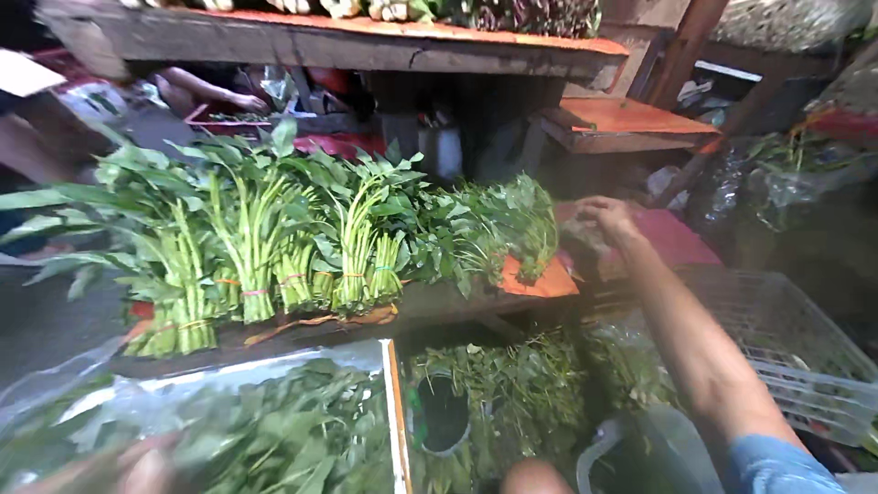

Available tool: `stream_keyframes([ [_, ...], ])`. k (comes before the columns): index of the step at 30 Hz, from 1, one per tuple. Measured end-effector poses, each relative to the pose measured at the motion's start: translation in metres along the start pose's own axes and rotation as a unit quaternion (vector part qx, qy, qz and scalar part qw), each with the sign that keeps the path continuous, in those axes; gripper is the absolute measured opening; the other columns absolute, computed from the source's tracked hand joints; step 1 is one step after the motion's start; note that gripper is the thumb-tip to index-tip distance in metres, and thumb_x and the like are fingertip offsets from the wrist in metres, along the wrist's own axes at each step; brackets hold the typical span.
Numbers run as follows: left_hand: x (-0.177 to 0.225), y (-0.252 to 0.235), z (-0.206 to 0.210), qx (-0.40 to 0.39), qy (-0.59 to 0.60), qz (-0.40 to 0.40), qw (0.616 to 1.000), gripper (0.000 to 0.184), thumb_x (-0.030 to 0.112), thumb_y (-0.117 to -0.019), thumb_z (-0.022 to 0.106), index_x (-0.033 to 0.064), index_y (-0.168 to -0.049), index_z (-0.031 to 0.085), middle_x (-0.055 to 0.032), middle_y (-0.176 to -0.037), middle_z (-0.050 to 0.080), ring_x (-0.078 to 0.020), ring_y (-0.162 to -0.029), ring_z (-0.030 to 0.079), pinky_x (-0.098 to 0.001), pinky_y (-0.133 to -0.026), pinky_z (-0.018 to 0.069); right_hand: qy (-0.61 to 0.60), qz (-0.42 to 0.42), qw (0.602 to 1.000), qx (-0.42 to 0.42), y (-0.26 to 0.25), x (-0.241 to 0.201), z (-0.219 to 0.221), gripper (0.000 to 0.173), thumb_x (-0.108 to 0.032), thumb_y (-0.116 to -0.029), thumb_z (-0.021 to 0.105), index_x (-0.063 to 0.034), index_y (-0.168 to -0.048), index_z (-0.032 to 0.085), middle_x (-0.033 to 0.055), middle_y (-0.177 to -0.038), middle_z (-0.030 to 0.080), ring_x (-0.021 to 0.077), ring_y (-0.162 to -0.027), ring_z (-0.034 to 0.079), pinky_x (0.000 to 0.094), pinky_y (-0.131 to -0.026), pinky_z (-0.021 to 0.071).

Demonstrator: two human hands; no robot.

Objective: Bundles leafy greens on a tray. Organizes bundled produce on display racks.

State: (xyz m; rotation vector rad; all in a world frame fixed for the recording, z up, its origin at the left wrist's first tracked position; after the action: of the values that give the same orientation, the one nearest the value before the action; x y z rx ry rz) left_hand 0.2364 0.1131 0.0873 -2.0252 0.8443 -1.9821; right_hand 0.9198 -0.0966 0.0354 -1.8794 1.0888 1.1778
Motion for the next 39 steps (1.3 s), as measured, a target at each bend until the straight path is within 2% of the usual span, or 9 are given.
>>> stream_keyframes([
  [3, -0.023, -0.009, 0.033, -0.004, -0.001, -0.043, 0.999, 0.013, 0.007, -0.0934, 0.064, 0.0042, -0.106, 0.065, 0.0146, -0.086, 0.069, 0.004, -0.07, 0.065, -0.0197, -0.063, 0.0579, -0.009, -0.043, 0.994, -0.101, 0.037, -0.043, 0.048, 0.019, -0.003, -0.1009, 0.058, 0.0012, -0.119, 0.064, 0.0103, -0.108, 0.066, 0.0107, -0.084, 0.063, 0.0297, -0.077, 0.0553],
  [10, -0.052, 0.009, 0.11, -0.107, -0.019, -0.141, 0.984, 0.023, 0.015, -0.0968, 0.066, -0.0036, -0.109, 0.071, -0.0137, -0.094, 0.073, -0.0182, -0.082, 0.07, -0.0397, -0.078, 0.0586, -0.176, -0.004, 0.906, -0.384, 0.228, -0.13, 0.219, 0.02, 0.002, -0.0971, 0.048, -0.007, -0.107, 0.063, -0.0035, -0.085, 0.067, 0.0066, -0.068, 0.063, 0.0242, -0.067, 0.0568],
  [14, -0.061, 0.019, 0.12, -0.162, 0.022, -0.194, 0.967, 0.033, 0.024, -0.0913, 0.077, -0.0004, -0.114, 0.072, -0.0121, -0.098, 0.073, -0.0179, -0.086, 0.069, -0.0392, -0.082, 0.0569, -0.181, 0.062, 0.886, -0.422, 0.318, -0.141, 0.283, 0.014, 0.004, -0.0947, 0.057, -0.0036, -0.105, 0.064, 0.0023, -0.085, 0.068, 0.0119, -0.069, 0.064, 0.0297, -0.067, 0.058],
  [20, -0.069, 0.018, 0.085, -0.119, 0.156, -0.221, 0.955, 0.014, 0.004, -0.0799, 0.08, 0.002, -0.09, 0.071, 0.0008, -0.074, 0.066, -0.0045, -0.064, 0.06, -0.0245, -0.064, 0.0531, -0.219, -0.032, 0.892, -0.395, 0.357, -0.186, 0.296, 0.015, 0.007, -0.0856, 0.065, -0.0039, -0.095, 0.067, 0.0012, -0.075, 0.071, 0.0103, -0.067, 0.068, 0.0275, -0.068, 0.0593],
  [25, -0.082, 0.013, 0.055, -0.065, 0.194, -0.238, 0.95, 0.009, 0.001, -0.0836, 0.075, 0.0035, -0.082, 0.066, 0.0013, -0.069, 0.061, -0.0056, -0.056, 0.056, -0.0231, -0.055, 0.0502, -0.411, 0.062, 0.766, -0.491, 0.372, -0.188, 0.293, 0.026, -0.006, -0.0759, 0.062, -0.016, -0.097, 0.074, -0.0018, -0.07, 0.067, 0.005, -0.056, 0.061, 0.0215, -0.057, 0.0551],
  [31, -0.068, 0.014, 0.065, -0.117, 0.151, -0.194, 0.962, 0.009, 0.004, -0.0847, 0.075, 0.001, -0.09, 0.069, 0.0009, -0.076, 0.064, -0.0043, -0.067, 0.059, -0.0245, -0.066, 0.0519, -0.139, -0.003, 0.72, -0.68, 0.416, -0.157, 0.308, 0.015, -0.016, -0.0888, 0.071, -0.0254, -0.1, 0.066, -0.0017, -0.101, 0.078, 0.0046, -0.067, 0.071, 0.0189, -0.049, 0.0538],
  [33, -0.063, 0.011, 0.064, -0.13, 0.151, -0.155, 0.967, 0.015, 0.005, -0.0835, 0.077, 0.0026, -0.096, 0.07, 0.0012, -0.084, 0.068, -0.0026, -0.074, 0.062, -0.0228, -0.071, 0.0536, -0.151, -0.061, 0.736, -0.657, 0.406, -0.174, 0.304, 0.015, -0.042, -0.0904, 0.075, -0.0298, -0.099, 0.075, -0.0067, -0.101, 0.078, 0.0003, -0.063, 0.068, 0.0166, -0.049, 0.0533],
  [35, -0.059, 0.01, 0.062, -0.147, 0.15, -0.124, 0.97, 0.045, 0.005, -0.0811, 0.08, -0.0002, -0.124, 0.065, -0.0114, -0.114, 0.069, -0.013, -0.098, 0.067, -0.0309, -0.087, 0.056, -0.153, -0.092, 0.781, -0.598, 0.385, -0.189, 0.298, 0.032, -0.054, -0.0931, 0.067, -0.0249, -0.105, 0.073, -0.0052, -0.106, 0.077, 0.0025, -0.065, 0.068, 0.0189, -0.05, 0.0542],
  [39, -0.066, 0.008, 0.064, -0.159, 0.105, -0.155, 0.969, 0.097, 0.005, -0.0777, 0.079, 0.0038, -0.159, 0.026, -0.0262, -0.134, 0.059, -0.0288, -0.112, 0.065, -0.043, -0.096, 0.0543, 0.04, -0.136, 0.872, -0.469, 0.365, -0.196, 0.305, 0.039, -0.033, -0.1052, 0.04, -0.0017, -0.118, 0.06, 0.0024, -0.088, 0.067, 0.0078, -0.055, 0.059, 0.0249, -0.05, 0.0524],
])
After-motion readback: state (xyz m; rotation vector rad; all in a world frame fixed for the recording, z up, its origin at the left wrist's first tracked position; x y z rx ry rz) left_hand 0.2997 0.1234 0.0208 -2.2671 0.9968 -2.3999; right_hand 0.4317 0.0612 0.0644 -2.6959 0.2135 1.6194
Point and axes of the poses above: each hand's wrist, its own y-axis away from the middle knuckle, its own z-axis out of the palm, x = y × z, the point moved 10 cm from there along -y, towards the middle knuckle
